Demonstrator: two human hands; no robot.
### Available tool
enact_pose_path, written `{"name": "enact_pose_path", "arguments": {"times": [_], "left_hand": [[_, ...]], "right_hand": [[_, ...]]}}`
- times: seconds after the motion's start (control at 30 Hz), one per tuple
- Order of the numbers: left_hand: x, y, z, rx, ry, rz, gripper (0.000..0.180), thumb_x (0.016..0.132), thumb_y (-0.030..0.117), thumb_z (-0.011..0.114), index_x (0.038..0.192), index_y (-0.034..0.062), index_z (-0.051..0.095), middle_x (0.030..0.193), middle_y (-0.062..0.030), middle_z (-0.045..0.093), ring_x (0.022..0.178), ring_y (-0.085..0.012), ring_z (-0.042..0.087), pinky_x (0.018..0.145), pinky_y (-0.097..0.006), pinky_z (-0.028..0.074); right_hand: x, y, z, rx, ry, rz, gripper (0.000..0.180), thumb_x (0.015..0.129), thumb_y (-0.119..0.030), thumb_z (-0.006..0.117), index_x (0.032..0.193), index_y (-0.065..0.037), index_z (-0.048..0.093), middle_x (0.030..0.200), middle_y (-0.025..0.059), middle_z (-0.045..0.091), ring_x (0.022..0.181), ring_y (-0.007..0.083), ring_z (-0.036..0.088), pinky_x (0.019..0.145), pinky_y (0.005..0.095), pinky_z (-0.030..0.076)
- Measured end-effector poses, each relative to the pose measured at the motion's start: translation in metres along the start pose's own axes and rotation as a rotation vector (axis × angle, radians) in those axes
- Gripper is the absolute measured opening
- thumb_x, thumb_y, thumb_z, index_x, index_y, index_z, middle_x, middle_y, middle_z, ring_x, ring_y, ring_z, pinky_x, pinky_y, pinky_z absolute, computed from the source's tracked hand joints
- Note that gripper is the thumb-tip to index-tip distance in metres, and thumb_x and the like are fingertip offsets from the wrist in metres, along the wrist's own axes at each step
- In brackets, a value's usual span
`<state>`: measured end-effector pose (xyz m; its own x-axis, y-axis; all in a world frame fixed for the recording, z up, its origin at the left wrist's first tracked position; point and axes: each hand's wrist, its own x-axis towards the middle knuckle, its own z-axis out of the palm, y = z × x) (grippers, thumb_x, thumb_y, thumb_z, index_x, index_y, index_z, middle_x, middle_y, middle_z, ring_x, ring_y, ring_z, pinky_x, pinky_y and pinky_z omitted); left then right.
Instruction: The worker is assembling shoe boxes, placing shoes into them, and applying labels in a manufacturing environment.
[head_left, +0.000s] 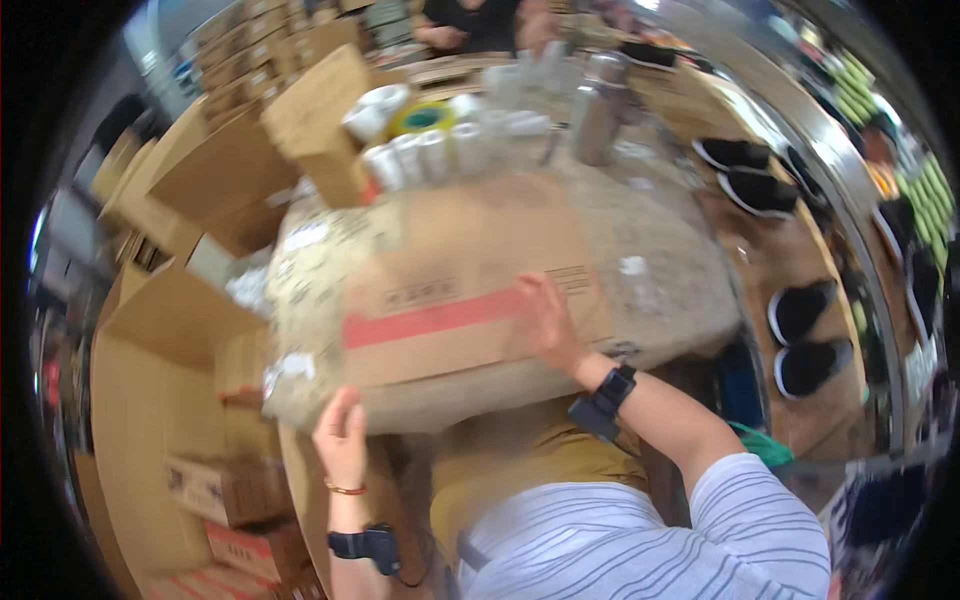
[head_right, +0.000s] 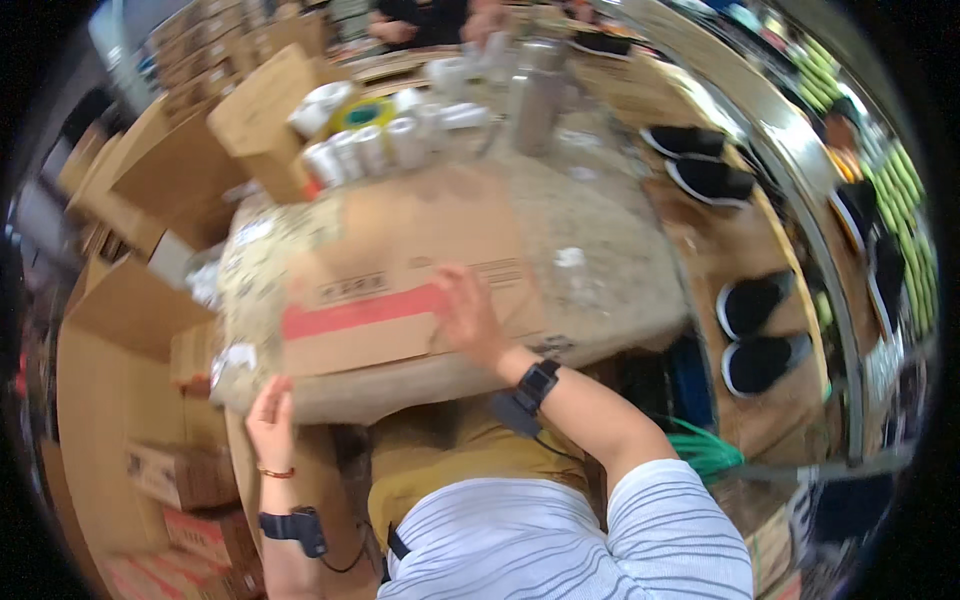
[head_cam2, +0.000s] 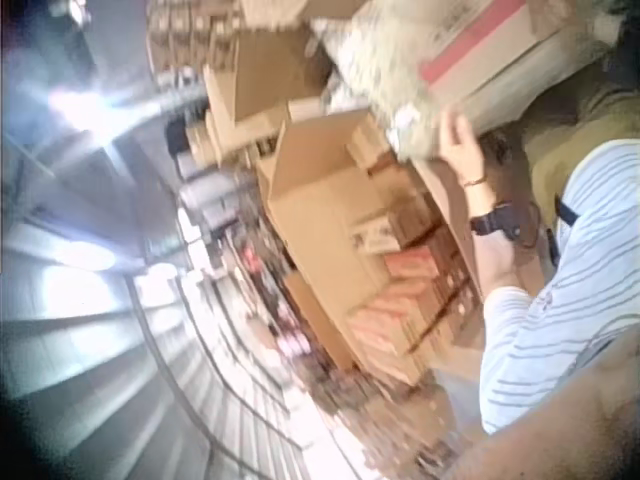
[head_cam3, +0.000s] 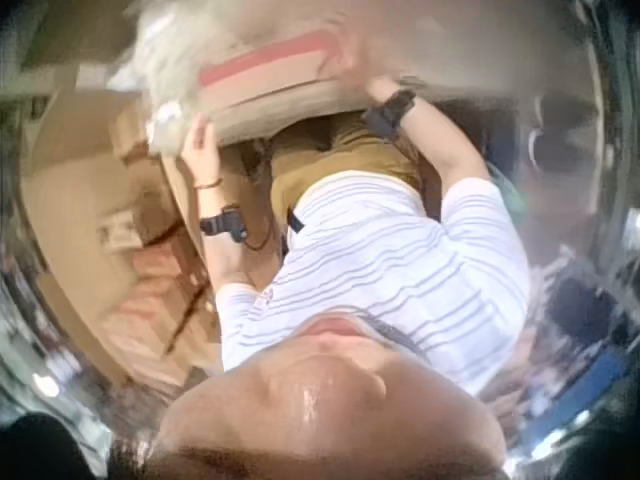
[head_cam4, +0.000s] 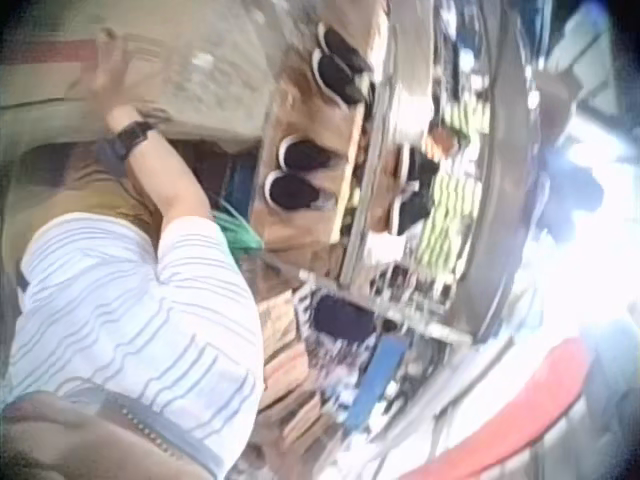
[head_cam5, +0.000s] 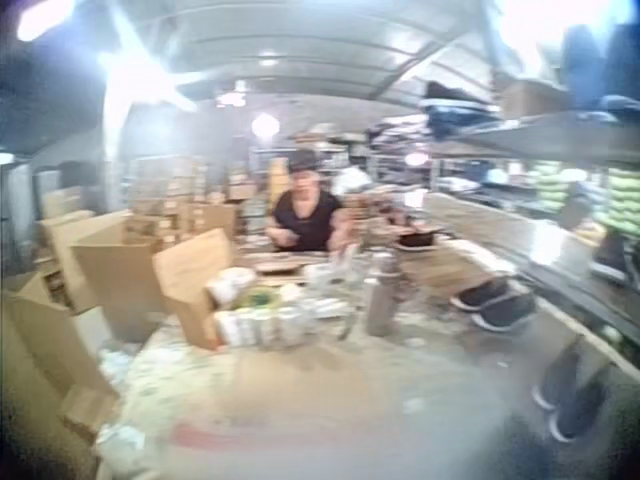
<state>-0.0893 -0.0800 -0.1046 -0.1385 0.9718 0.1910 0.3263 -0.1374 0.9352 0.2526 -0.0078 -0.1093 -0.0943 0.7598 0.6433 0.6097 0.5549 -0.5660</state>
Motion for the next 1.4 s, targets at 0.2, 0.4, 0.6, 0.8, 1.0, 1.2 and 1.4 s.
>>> {"name": "enact_pose_path", "arguments": {"times": [0.2, 0.4, 0.6, 0.8, 1.0, 1.2, 1.4], "left_hand": [[-0.016, 0.039, 0.158, -0.242, -0.576, 0.048, 0.036, 0.08, -0.003, 0.058, 0.116, -0.0009, 0.057, 0.105, -0.0123, 0.064, 0.098, -0.0193, 0.061, 0.089, -0.031, 0.046], [-0.057, 0.037, 0.216, -0.18, -0.994, -0.069, 0.037, 0.077, 0.0, 0.061, 0.114, -0.0006, 0.059, 0.106, -0.0111, 0.064, 0.098, -0.0177, 0.06, 0.087, -0.03, 0.046], [-0.057, 0.045, 0.221, -0.025, -1.092, -0.096, 0.041, 0.076, 0.0, 0.062, 0.117, -0.0015, 0.057, 0.106, -0.012, 0.062, 0.102, -0.0198, 0.058, 0.091, -0.032, 0.043], [-0.057, 0.053, 0.218, 0.068, -1.066, -0.184, 0.044, 0.077, 0.002, 0.064, 0.12, -0.001, 0.054, 0.107, -0.0115, 0.062, 0.103, -0.0191, 0.057, 0.092, -0.032, 0.042], [-0.059, 0.064, 0.236, 0.144, -1.163, -0.07, 0.045, 0.076, 0.004, 0.067, 0.119, -0.0019, 0.054, 0.106, -0.0137, 0.062, 0.101, -0.0215, 0.058, 0.091, -0.031, 0.043], [-0.057, 0.082, 0.259, 0.183, -1.215, 0.021, 0.046, 0.075, 0.005, 0.068, 0.118, -0.0014, 0.055, 0.107, -0.016, 0.061, 0.1, -0.0257, 0.059, 0.089, -0.033, 0.045], [-0.058, 0.087, 0.281, 0.244, -1.323, 0.053, 0.049, 0.075, 0.003, 0.065, 0.121, -0.0012, 0.053, 0.109, -0.0138, 0.061, 0.104, -0.0233, 0.057, 0.093, -0.033, 0.042]], "right_hand": [[-0.136, -0.007, -0.126, -0.028, -0.155, 0.304, 0.017, 0.086, -0.016, 0.054, 0.097, -0.006, 0.063, 0.093, 0.0129, 0.061, 0.088, 0.0317, 0.058, 0.078, 0.0368, 0.045], [-0.342, -0.009, -0.137, -0.205, -0.243, 1.338, 0.02, 0.086, -0.02, 0.052, 0.097, -0.008, 0.064, 0.103, 0.0155, 0.063, 0.095, 0.0345, 0.058, 0.079, 0.0429, 0.047], [-0.468, -0.034, -0.117, -0.163, -0.669, 1.54, 0.047, 0.079, -0.02, 0.06, 0.123, -0.005, 0.049, 0.117, 0.0233, 0.05, 0.112, 0.0392, 0.047, 0.091, 0.0436, 0.043], [-0.468, -0.006, -0.111, -0.443, -0.36, 1.72, 0.071, 0.071, -0.016, 0.066, 0.133, -0.003, 0.034, 0.119, 0.0233, 0.04, 0.111, 0.0399, 0.045, 0.094, 0.0429, 0.042], [-0.471, 0.029, -0.112, -0.502, -0.233, 1.834, 0.079, 0.069, -0.017, 0.068, 0.135, 0.0, 0.029, 0.126, 0.0218, 0.037, 0.119, 0.0387, 0.04, 0.097, 0.042, 0.039], [-0.488, 0.046, -0.093, -0.486, -0.24, 1.961, 0.089, 0.07, -0.024, 0.069, 0.14, -0.001, 0.02, 0.139, 0.0222, 0.026, 0.128, 0.0374, 0.029, 0.105, 0.0414, 0.031], [-0.484, 0.041, -0.072, -0.689, -0.204, 1.847, 0.088, 0.067, -0.024, 0.07, 0.136, 0.002, 0.024, 0.139, 0.0247, 0.026, 0.129, 0.04, 0.025, 0.103, 0.0444, 0.03]]}}
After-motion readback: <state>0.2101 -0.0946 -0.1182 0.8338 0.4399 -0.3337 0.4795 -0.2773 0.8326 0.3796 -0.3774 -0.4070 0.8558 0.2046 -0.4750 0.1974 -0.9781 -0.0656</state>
